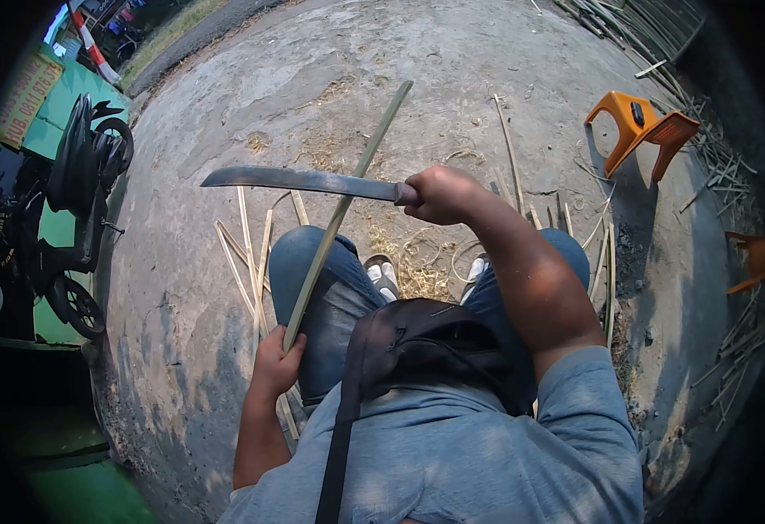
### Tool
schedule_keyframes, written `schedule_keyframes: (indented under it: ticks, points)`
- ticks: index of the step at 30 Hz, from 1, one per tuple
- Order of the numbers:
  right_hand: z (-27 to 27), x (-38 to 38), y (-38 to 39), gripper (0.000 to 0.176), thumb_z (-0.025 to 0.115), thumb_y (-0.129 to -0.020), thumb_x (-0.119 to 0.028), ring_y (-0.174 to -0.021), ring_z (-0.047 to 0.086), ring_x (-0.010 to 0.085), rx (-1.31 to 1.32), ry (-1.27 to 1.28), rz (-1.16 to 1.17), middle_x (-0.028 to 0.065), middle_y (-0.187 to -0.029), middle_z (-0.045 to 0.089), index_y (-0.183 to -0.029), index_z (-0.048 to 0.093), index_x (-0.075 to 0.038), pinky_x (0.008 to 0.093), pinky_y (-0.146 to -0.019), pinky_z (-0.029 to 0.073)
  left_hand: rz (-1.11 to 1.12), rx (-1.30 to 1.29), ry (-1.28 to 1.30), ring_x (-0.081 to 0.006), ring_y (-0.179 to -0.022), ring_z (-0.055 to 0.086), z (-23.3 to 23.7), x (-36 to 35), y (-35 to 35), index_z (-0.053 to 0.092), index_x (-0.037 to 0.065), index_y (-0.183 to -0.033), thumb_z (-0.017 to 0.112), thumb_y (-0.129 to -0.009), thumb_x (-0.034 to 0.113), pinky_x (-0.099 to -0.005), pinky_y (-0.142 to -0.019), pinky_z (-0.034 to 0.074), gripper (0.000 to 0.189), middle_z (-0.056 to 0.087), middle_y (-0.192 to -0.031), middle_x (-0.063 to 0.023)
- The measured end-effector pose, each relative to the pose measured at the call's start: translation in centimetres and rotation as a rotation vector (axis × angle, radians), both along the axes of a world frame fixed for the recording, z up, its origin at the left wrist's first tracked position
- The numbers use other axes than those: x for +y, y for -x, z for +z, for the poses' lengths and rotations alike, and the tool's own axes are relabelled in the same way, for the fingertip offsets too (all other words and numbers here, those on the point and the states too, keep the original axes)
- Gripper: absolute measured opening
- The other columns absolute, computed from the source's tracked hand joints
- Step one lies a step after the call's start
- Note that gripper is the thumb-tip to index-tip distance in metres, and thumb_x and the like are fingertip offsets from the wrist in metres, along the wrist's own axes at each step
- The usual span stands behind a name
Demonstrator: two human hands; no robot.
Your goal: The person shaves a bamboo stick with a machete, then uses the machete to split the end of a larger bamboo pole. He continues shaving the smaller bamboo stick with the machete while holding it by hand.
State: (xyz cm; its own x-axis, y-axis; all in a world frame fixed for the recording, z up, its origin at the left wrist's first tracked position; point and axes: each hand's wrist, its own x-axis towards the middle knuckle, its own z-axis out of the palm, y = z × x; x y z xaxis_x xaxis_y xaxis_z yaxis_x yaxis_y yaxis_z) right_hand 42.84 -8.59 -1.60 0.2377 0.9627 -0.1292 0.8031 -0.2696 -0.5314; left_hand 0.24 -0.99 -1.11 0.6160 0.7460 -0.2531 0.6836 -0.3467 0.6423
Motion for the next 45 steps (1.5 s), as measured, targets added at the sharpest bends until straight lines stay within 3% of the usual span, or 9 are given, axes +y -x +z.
schedule_keyframes:
  ticks: [6,9,31,39,45]
  points:
    - [-0.3,0.1,0.0,0.022,0.078,-0.087,-0.033,-0.087,0.073,0.0319,-0.006,-0.006,0.004,0.0108,-0.089,0.075,-0.099,0.075,-0.015,0.0442,-0.078,0.057,-0.013,0.010,-0.016,-0.0235,-0.064,0.060,0.2,0.0,0.0,0.063,-0.002,-0.096,0.067,-0.102,0.030,-0.0386,-0.062,0.047,0.033,0.062,-0.071,-0.0145]
    - [0.2,0.3,0.1,0.024,0.077,-0.088,-0.035,-0.096,0.074,0.0305,-0.028,0.087,0.000,0.0094,-0.100,0.077,-0.107,0.078,-0.021,0.0432,-0.084,0.058,-0.016,-0.003,-0.022,-0.0236,-0.064,0.060,-0.2,0.1,0.1,0.063,-0.002,-0.095,0.067,-0.102,0.030,-0.0386,-0.062,0.047,0.033,0.062,-0.071,-0.0145]
    - [-0.5,0.4,0.0,0.024,0.077,-0.089,-0.038,-0.095,0.074,0.0304,-0.003,0.047,0.000,0.0099,-0.098,0.077,-0.104,0.077,-0.019,0.0430,-0.084,0.058,-0.010,-0.021,0.009,-0.0212,-0.064,0.059,-0.1,0.1,0.1,0.063,-0.002,-0.095,0.067,-0.102,0.029,-0.0380,-0.061,0.047,0.032,0.062,-0.070,-0.0128]
    - [1.4,-0.3,0.9,0.024,0.077,-0.088,-0.038,-0.094,0.074,0.0313,-0.097,-0.016,-0.017,0.0097,-0.096,0.076,-0.103,0.077,-0.019,0.0448,-0.083,0.059,-0.002,-0.033,-0.010,-0.0228,-0.065,0.060,-0.5,0.2,0.2,0.063,-0.002,-0.095,0.068,-0.102,0.030,-0.0388,-0.062,0.047,0.033,0.062,-0.071,-0.0144]
    - [3.1,-0.8,0.2,0.024,0.077,-0.089,-0.037,-0.094,0.074,0.0322,-0.150,0.076,-0.046,0.0099,-0.096,0.076,-0.104,0.077,-0.019,0.0458,-0.083,0.059,-0.010,-0.008,-0.040,-0.0244,-0.064,0.061,0.0,-0.1,-0.1,0.063,-0.002,-0.095,0.068,-0.102,0.031,-0.0396,-0.062,0.047,0.033,0.062,-0.070,-0.0144]
